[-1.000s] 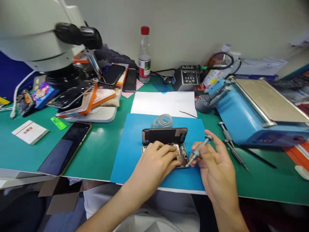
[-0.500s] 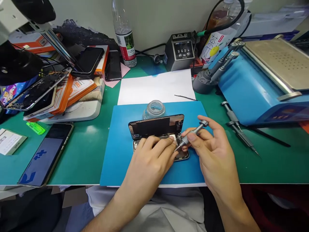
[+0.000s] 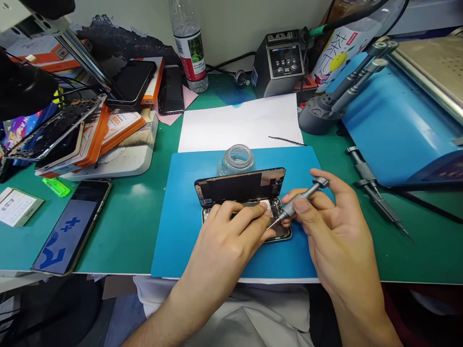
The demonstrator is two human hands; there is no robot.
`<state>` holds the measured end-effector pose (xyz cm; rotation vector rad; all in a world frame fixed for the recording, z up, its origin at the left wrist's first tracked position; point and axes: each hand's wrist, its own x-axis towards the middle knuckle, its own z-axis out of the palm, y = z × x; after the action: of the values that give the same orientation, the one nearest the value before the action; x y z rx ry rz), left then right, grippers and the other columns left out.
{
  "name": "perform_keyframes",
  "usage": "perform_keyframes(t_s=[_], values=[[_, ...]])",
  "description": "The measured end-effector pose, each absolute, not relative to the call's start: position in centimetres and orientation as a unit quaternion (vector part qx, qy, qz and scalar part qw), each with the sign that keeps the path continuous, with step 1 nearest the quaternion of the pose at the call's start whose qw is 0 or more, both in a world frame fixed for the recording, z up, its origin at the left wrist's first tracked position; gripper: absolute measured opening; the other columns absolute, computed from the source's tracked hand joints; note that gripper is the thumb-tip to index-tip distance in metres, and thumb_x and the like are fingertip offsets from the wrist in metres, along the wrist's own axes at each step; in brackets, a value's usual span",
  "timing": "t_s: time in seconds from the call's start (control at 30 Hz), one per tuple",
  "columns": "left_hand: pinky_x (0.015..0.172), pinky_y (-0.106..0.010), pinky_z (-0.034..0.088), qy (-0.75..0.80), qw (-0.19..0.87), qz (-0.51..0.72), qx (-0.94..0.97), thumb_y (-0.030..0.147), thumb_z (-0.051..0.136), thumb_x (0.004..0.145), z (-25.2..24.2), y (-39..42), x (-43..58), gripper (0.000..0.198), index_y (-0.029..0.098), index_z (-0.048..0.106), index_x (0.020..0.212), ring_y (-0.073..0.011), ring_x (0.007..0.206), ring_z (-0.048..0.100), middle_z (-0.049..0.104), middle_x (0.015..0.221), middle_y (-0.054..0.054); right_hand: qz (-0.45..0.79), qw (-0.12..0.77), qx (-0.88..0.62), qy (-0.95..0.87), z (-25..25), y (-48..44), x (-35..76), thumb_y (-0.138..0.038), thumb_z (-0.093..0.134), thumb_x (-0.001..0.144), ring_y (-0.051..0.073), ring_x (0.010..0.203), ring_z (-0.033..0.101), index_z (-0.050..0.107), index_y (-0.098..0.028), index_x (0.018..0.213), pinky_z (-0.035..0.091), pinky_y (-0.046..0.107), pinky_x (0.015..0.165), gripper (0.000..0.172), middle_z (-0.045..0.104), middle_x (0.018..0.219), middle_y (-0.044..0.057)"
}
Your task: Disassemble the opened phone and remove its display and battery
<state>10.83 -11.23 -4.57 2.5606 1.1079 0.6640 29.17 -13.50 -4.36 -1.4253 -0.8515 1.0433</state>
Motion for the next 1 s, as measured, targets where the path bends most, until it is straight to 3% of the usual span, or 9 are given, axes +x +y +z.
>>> perform_keyframes(t_s=[0.33, 1.0], values=[[0.091, -0.039, 0.054, 0.377, 0.14, 0.243, 0.883, 0.031, 0.056, 0.111, -4.79, -11.34, 10.81, 0.03, 0.02, 0.07, 0.135, -0.0207, 0.108, 0.059, 0.073, 0.141, 0.002, 0.428, 0.598, -0.579, -0.353, -5.08, -13.3, 29.17, -0.041, 0.079, 0.094, 0.014, 0.088, 0.071, 0.054, -0.035, 0.143, 0.063, 0.022, 0.073, 0.055, 0.072, 0.105, 0.001], [0.089, -0.04, 0.055, 0.382, 0.137, 0.243, 0.881, 0.029, 0.055, 0.111, -4.63, -11.26, 10.84, 0.028, 0.021, 0.073, 0.131, -0.0218, 0.106, 0.061, 0.075, 0.138, 0.001, 0.421, 0.601, -0.574, -0.365, -5.12, -13.32, 29.23, -0.04, 0.079, 0.094, 0.012, 0.084, 0.072, 0.053, -0.035, 0.143, 0.062, 0.019, 0.071, 0.055, 0.072, 0.104, 0.0]])
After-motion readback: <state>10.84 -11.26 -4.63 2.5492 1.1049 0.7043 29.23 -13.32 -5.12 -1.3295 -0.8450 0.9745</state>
